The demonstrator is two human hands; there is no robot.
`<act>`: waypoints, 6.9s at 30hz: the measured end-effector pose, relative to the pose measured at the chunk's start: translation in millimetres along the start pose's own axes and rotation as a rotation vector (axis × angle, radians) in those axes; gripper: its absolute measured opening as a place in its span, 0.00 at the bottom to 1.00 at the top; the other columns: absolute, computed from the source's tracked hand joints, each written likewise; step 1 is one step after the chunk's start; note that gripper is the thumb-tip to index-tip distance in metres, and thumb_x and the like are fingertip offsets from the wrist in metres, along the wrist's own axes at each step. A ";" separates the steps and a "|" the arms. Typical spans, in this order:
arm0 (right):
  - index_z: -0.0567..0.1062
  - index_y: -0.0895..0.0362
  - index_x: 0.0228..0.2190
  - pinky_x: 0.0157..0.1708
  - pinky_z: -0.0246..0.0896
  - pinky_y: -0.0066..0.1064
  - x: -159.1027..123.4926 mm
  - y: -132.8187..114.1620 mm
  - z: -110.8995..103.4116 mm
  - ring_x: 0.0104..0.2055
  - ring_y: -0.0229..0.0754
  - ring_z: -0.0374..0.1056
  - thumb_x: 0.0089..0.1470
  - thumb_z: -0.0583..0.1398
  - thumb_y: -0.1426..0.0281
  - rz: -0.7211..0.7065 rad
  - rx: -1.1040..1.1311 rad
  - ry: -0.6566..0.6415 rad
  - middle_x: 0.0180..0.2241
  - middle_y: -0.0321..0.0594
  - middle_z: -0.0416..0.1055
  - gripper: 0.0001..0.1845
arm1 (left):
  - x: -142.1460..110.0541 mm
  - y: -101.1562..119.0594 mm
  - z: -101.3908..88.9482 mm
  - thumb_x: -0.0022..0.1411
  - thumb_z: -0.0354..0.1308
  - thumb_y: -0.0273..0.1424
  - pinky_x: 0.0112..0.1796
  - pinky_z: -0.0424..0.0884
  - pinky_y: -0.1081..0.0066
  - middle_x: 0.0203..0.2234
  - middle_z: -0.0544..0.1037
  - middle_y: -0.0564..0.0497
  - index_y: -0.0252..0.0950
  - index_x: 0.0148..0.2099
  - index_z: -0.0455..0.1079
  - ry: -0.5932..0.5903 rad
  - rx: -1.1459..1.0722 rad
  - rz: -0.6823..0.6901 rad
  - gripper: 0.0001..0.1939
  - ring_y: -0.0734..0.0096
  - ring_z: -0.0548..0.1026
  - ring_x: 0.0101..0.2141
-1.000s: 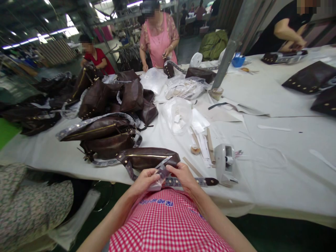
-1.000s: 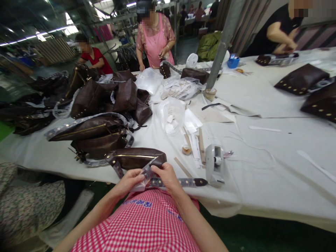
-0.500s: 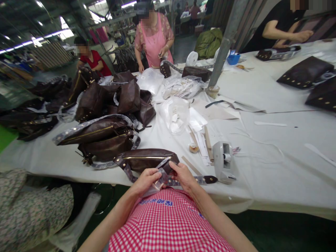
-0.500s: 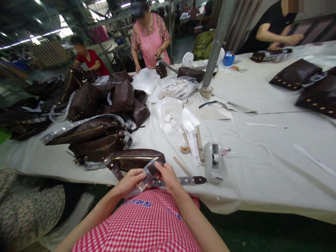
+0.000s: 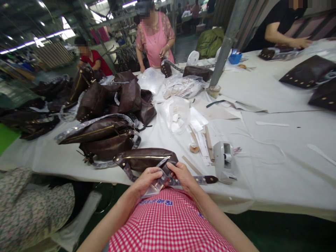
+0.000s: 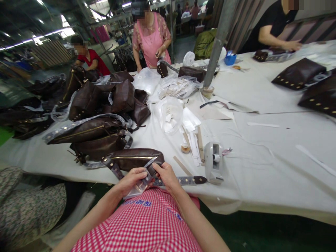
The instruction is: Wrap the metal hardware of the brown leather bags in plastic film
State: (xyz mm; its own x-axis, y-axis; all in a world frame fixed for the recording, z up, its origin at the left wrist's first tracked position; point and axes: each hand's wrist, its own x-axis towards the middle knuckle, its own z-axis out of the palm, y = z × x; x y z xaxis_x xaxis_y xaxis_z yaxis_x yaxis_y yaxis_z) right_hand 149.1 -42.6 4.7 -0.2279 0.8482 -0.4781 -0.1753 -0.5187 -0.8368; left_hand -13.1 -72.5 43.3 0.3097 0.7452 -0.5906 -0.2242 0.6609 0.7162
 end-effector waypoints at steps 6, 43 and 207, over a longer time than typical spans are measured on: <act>0.71 0.59 0.20 0.19 0.48 0.26 -2.7 -2.5 -0.2 0.16 0.32 0.56 0.41 0.65 0.51 -0.014 -0.002 -0.013 0.13 0.29 0.63 0.22 | 4.8 0.1 3.0 0.49 0.66 0.35 0.27 0.72 0.70 0.25 0.78 0.48 0.32 0.37 0.69 0.066 0.028 -0.021 0.16 0.68 0.76 0.23; 0.74 0.60 0.23 0.23 0.53 0.27 -1.2 -11.5 -2.8 0.20 0.33 0.58 0.41 0.66 0.55 -0.002 0.037 -0.113 0.19 0.32 0.68 0.19 | 0.4 -3.2 3.0 0.47 0.69 0.41 0.33 0.70 0.70 0.28 0.79 0.44 0.29 0.40 0.70 0.004 -0.009 0.038 0.24 0.65 0.77 0.29; 0.68 0.55 0.24 0.47 0.63 0.40 -35.1 2.6 -21.6 0.51 0.48 0.68 0.50 0.56 0.77 -0.884 -0.605 0.016 0.43 0.50 0.73 0.06 | 19.7 7.4 -18.4 0.47 0.68 0.37 0.29 0.65 0.75 0.24 0.73 0.54 0.33 0.35 0.71 -0.097 0.164 0.128 0.16 0.77 0.70 0.24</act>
State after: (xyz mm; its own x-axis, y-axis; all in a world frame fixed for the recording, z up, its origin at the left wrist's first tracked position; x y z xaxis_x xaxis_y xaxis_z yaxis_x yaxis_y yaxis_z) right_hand 177.3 -71.4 13.5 -0.2390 0.9008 0.3625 0.2326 0.4155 -0.8793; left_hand -25.7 -51.3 30.1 0.3777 0.8045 -0.4585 -0.1162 0.5324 0.8385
